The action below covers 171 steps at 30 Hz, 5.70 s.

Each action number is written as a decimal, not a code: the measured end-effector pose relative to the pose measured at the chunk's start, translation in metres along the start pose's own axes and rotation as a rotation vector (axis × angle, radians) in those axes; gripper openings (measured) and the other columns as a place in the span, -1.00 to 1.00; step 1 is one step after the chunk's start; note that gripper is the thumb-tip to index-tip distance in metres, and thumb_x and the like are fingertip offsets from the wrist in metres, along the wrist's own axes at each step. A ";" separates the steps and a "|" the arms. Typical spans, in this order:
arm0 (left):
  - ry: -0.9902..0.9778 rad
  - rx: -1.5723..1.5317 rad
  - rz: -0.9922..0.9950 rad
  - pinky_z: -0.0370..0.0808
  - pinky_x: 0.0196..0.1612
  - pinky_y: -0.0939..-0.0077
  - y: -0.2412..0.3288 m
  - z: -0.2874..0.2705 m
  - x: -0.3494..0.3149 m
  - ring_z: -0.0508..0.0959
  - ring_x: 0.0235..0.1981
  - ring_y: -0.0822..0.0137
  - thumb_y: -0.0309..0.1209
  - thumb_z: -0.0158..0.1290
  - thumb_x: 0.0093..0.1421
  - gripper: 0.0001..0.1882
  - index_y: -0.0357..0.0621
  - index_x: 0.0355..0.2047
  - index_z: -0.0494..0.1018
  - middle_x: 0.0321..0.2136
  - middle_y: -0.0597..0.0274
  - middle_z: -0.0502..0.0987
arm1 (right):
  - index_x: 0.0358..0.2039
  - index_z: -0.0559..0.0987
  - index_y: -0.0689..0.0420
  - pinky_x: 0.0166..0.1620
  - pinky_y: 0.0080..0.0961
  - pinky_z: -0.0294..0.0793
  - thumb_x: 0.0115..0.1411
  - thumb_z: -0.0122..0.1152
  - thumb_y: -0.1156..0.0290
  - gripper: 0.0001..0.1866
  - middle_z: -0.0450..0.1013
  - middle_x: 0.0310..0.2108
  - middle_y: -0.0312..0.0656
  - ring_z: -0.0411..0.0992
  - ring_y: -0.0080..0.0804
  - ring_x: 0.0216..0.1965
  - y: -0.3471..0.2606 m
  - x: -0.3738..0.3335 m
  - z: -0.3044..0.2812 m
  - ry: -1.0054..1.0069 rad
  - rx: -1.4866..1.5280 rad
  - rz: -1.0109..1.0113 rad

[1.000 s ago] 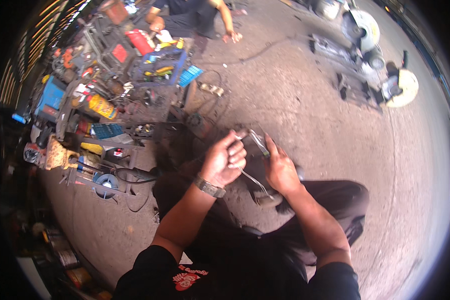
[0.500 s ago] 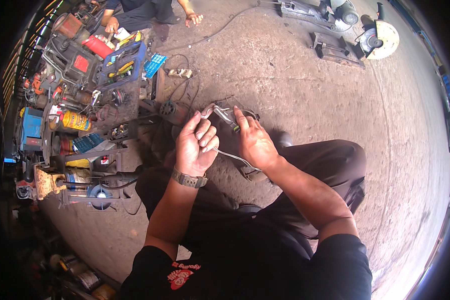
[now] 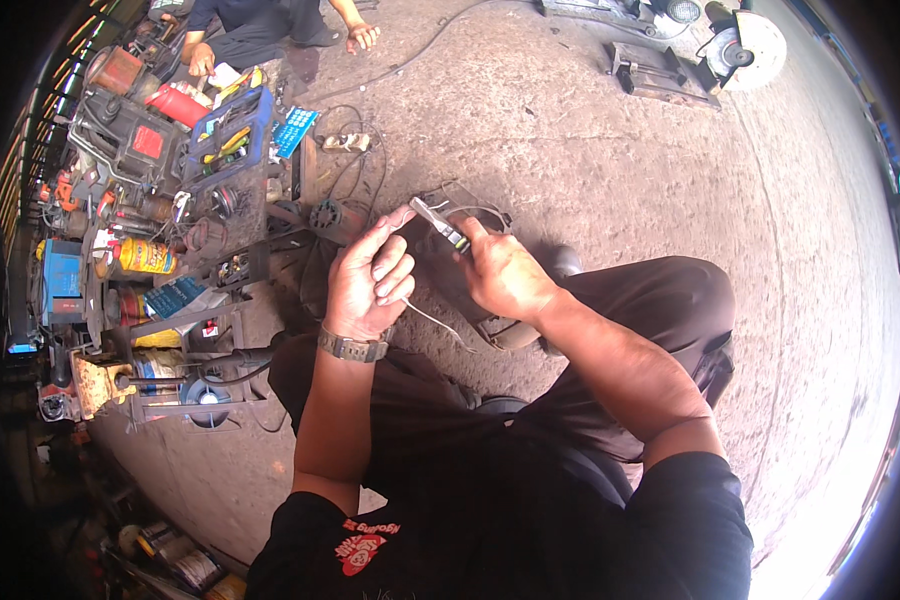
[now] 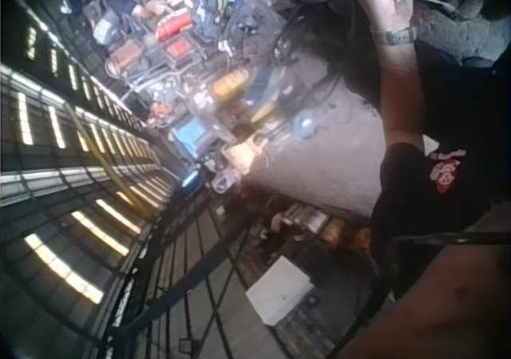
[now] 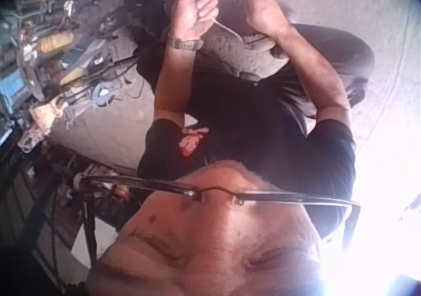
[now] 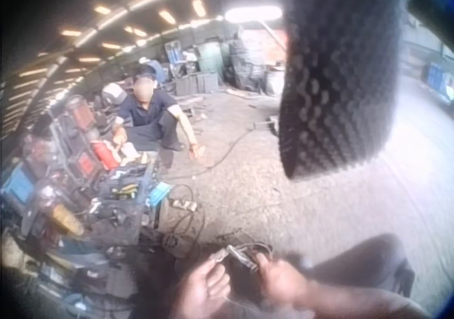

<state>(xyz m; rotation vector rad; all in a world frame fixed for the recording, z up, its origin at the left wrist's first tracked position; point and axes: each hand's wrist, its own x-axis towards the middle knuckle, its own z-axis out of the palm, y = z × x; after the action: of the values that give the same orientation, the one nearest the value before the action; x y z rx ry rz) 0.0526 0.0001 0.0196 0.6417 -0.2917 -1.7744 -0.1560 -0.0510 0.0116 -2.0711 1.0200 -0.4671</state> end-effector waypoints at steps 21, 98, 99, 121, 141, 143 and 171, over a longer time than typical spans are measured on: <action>0.341 0.651 0.457 0.17 -0.68 0.71 -0.015 -0.005 0.013 0.27 -0.69 0.66 -0.40 0.03 0.42 -0.67 -0.17 0.15 0.41 -0.66 0.49 0.31 | 0.19 0.39 0.27 -0.01 -0.56 0.43 0.29 0.20 0.56 -0.54 0.53 -0.15 -0.27 0.45 -0.55 -0.14 0.018 -0.004 0.017 -0.201 0.686 0.367; 0.119 1.992 1.042 0.49 -0.33 0.21 0.012 -0.009 -0.009 0.53 -0.42 0.06 -0.45 0.19 0.18 -0.90 -0.17 -0.29 0.59 -0.44 0.15 0.55 | 0.25 0.29 0.29 -0.02 -0.02 0.51 0.32 0.13 0.29 -0.44 0.55 -0.28 0.32 0.54 0.24 -0.11 0.001 -0.003 0.013 -0.145 0.031 0.217; 0.143 1.988 1.038 0.51 -0.31 0.22 0.013 -0.010 -0.008 0.55 -0.40 0.05 -0.46 0.18 0.20 -0.89 -0.19 -0.27 0.60 -0.41 0.12 0.58 | 0.25 0.28 0.29 -0.02 -0.02 0.51 0.32 0.13 0.28 -0.43 0.55 -0.28 0.31 0.54 0.24 -0.11 0.003 -0.004 0.014 -0.140 0.063 0.217; 0.082 1.610 0.787 0.58 -0.22 0.32 -0.008 -0.009 0.007 0.66 -0.30 0.03 -0.49 0.12 0.31 -0.87 -0.33 -0.26 0.60 -0.32 -0.01 0.65 | 0.12 0.38 0.23 -0.14 0.02 0.51 0.32 0.15 0.37 -0.59 0.55 -0.36 0.26 0.54 0.24 -0.19 0.006 -0.005 -0.001 0.005 0.040 0.083; -0.271 0.315 0.229 0.10 -0.51 0.59 -0.001 -0.016 0.000 0.14 -0.65 0.59 -0.27 -0.06 0.47 -0.72 -0.22 -0.26 0.52 -0.69 0.48 0.19 | 0.06 0.46 0.23 -0.22 -0.30 0.49 0.34 0.25 0.26 -0.60 0.53 -0.46 0.00 0.52 -0.27 -0.36 -0.011 -0.006 -0.025 -0.092 0.269 0.078; -0.277 0.269 0.220 0.11 -0.51 0.60 -0.001 -0.016 0.001 0.15 -0.65 0.60 -0.29 -0.05 0.46 -0.72 -0.25 -0.24 0.53 -0.69 0.47 0.20 | 0.04 0.47 0.22 -0.24 -0.30 0.49 0.34 0.25 0.26 -0.62 0.53 -0.48 -0.03 0.52 -0.28 -0.39 -0.009 -0.005 -0.023 -0.085 0.300 0.066; 0.083 0.211 0.295 0.38 -0.42 0.51 -0.015 -0.016 0.010 0.38 -0.50 0.49 -0.37 -0.08 0.48 -0.83 -0.14 -0.08 0.47 -0.43 0.34 0.44 | 0.12 0.39 0.29 0.01 -0.03 0.50 0.32 0.19 0.30 -0.54 0.54 -0.19 0.32 0.51 0.24 -0.04 -0.008 0.008 -0.012 0.060 0.075 0.269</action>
<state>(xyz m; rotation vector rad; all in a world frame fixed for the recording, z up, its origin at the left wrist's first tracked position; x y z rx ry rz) 0.0474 -0.0027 -0.0042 0.7775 -0.4949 -1.4422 -0.1542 -0.0599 0.0253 -1.8289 1.2760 -0.4241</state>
